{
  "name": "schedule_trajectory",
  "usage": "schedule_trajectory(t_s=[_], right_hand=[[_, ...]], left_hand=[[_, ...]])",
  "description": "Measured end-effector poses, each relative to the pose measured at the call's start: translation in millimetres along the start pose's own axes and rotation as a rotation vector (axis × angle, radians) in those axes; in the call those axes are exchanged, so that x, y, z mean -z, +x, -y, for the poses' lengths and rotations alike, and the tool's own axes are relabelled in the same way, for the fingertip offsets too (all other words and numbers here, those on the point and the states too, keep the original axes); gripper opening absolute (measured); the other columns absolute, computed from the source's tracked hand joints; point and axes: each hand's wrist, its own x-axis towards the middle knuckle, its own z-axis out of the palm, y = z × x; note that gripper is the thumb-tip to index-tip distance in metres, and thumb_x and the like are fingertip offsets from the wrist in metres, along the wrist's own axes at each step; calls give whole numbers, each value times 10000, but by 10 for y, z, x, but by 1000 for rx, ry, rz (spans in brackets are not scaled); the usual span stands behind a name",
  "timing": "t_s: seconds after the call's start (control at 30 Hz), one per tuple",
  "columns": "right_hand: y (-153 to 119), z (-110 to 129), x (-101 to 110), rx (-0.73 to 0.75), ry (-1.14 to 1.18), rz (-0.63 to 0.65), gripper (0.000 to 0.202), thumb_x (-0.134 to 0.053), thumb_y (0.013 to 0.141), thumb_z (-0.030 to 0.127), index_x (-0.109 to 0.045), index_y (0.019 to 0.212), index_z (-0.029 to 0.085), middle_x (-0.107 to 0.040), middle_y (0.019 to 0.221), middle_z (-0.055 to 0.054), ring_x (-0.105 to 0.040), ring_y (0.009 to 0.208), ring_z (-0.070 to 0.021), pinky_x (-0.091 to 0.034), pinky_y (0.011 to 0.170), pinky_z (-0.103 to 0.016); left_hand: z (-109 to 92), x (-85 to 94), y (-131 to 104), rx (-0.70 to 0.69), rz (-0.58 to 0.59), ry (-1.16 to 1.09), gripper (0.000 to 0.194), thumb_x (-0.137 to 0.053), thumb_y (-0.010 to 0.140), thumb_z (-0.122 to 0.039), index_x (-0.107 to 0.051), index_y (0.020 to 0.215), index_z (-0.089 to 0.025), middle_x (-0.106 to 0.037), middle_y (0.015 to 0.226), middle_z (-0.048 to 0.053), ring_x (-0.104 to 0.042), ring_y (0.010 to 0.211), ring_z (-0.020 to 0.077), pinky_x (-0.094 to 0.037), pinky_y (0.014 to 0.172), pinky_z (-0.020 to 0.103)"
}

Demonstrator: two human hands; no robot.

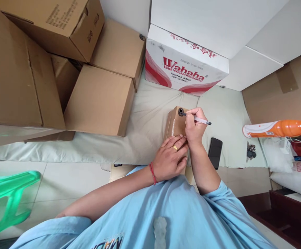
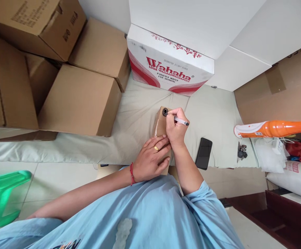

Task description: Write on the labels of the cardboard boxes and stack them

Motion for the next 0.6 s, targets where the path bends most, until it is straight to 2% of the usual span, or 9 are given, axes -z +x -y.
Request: schedule_trajectory(t_s=[0.23, 0.47, 0.6], right_hand=[[18, 36, -14, -45, -29, 16, 89, -536, 895, 307, -571, 839, 247, -542, 634, 78, -465, 556, -123, -393, 583, -265], [4, 56, -1, 7, 7, -15, 120, -540, 868, 267, -551, 749, 252, -465, 579, 86, -402, 528, -124, -329, 555, -278], [12, 98, 4, 30, -58, -54, 153, -524, 861, 275, -518, 709, 258, -454, 581, 75, -401, 561, -131, -342, 581, -281]], left_hand=[[-6, 10, 2, 10, 23, -14, 460, -578, 1037, -314, -692, 1456, -162, -670, 1554, 149, -552, 1516, 313, -428, 1294, 515], [-3, 11, 2, -6, -9, -14, 444, -582, 1035, -304, -702, 1434, -149, -678, 1542, 145, -555, 1507, 307, -426, 1293, 501], [-4, 5, -3, -3, -9, 0, 445, -579, 1036, -314, -702, 1431, -150, -680, 1546, 140, -562, 1506, 306, -431, 1288, 497]])
